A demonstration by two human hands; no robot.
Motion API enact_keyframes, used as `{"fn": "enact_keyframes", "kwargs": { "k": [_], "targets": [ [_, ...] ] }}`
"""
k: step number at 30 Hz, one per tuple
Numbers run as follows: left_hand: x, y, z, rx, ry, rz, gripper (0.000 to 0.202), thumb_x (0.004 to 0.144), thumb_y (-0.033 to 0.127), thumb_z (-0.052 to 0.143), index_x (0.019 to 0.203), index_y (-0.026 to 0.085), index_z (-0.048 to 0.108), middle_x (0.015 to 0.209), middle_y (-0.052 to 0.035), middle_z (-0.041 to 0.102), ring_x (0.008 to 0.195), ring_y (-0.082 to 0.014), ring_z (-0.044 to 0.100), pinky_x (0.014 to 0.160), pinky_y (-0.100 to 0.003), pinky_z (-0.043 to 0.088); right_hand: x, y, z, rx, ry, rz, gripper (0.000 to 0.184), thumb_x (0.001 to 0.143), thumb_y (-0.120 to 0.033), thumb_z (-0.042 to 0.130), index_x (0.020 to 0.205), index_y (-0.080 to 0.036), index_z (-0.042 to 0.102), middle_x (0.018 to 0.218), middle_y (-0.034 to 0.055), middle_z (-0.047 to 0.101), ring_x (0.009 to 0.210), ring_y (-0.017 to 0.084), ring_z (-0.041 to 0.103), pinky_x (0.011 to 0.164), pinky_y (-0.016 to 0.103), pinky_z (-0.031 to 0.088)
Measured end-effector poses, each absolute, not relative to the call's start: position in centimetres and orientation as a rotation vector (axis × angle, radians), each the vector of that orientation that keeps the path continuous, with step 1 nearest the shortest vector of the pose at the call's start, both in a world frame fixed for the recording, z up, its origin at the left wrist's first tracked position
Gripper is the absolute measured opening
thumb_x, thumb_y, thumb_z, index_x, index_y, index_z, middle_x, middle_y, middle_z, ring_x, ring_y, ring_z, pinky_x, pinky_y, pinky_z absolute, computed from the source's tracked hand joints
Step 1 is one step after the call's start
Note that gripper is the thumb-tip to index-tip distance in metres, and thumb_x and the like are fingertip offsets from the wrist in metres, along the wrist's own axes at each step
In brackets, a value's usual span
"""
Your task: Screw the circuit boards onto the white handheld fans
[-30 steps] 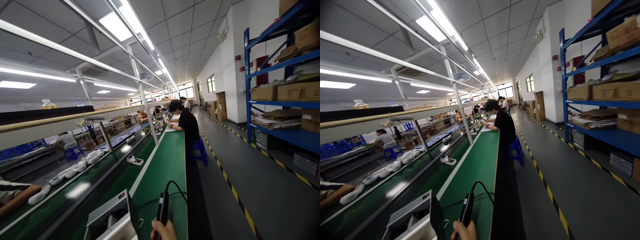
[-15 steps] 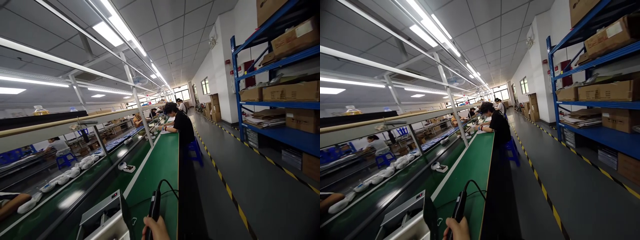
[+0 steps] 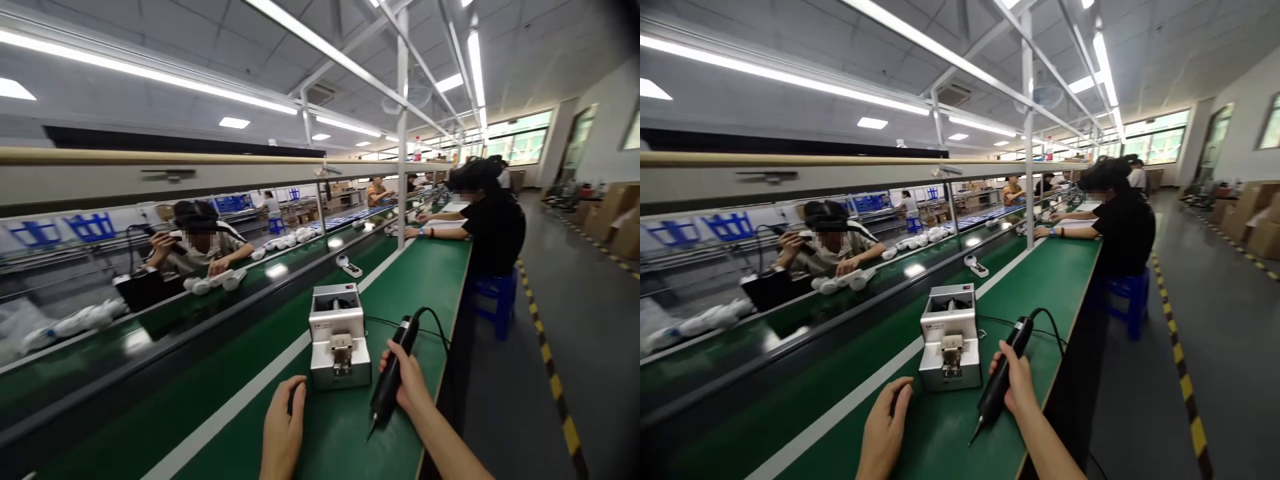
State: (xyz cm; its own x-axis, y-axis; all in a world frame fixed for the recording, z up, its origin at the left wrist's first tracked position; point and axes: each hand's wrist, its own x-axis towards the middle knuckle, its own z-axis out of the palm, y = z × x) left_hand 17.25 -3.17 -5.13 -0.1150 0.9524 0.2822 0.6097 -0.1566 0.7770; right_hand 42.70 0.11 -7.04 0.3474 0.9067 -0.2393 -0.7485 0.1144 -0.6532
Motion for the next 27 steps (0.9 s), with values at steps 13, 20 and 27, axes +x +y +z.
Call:
{"fn": "enact_keyframes", "kwargs": {
  "k": [13,20,27],
  "targets": [
    [17.7,-2.5,-6.0,2.037,1.570,0.693,0.044,0.096,0.052,0.039,0.093,0.024,0.073,0.100,-0.0102,0.074,0.097,-0.0292,0.068,0.092,-0.043,0.051,42.7,-0.1,-6.7,-0.798,-0.218,1.227,0.053,0.055,-0.044,0.097,0.078,-0.016,0.059,0.062,-0.0012,0.062,0.051,0.012,0.055,0.046,0.024,0.050],
    [17.4,-2.4,-6.0,2.016,1.582,0.675,0.043,0.095,0.053,0.041,0.094,0.027,0.074,0.101,-0.0096,0.075,0.099,-0.0297,0.070,0.093,-0.042,0.054,42.7,-0.4,-6.6,-0.790,-0.218,1.239,0.051,0.058,-0.043,0.097,0.081,-0.016,0.060,0.063,-0.0012,0.062,0.053,0.012,0.055,0.048,0.024,0.050],
    [17.5,-2.5,-6.2,2.004,1.579,0.628,0.043,0.096,0.053,0.040,0.100,0.028,0.075,0.107,-0.0092,0.075,0.104,-0.0297,0.069,0.103,-0.046,0.051,42.9,-0.7,-6.4,-0.792,-0.221,1.258,0.051,0.060,-0.041,0.096,0.084,-0.017,0.059,0.064,-0.0026,0.061,0.054,0.012,0.054,0.048,0.024,0.049]
  ]
}}
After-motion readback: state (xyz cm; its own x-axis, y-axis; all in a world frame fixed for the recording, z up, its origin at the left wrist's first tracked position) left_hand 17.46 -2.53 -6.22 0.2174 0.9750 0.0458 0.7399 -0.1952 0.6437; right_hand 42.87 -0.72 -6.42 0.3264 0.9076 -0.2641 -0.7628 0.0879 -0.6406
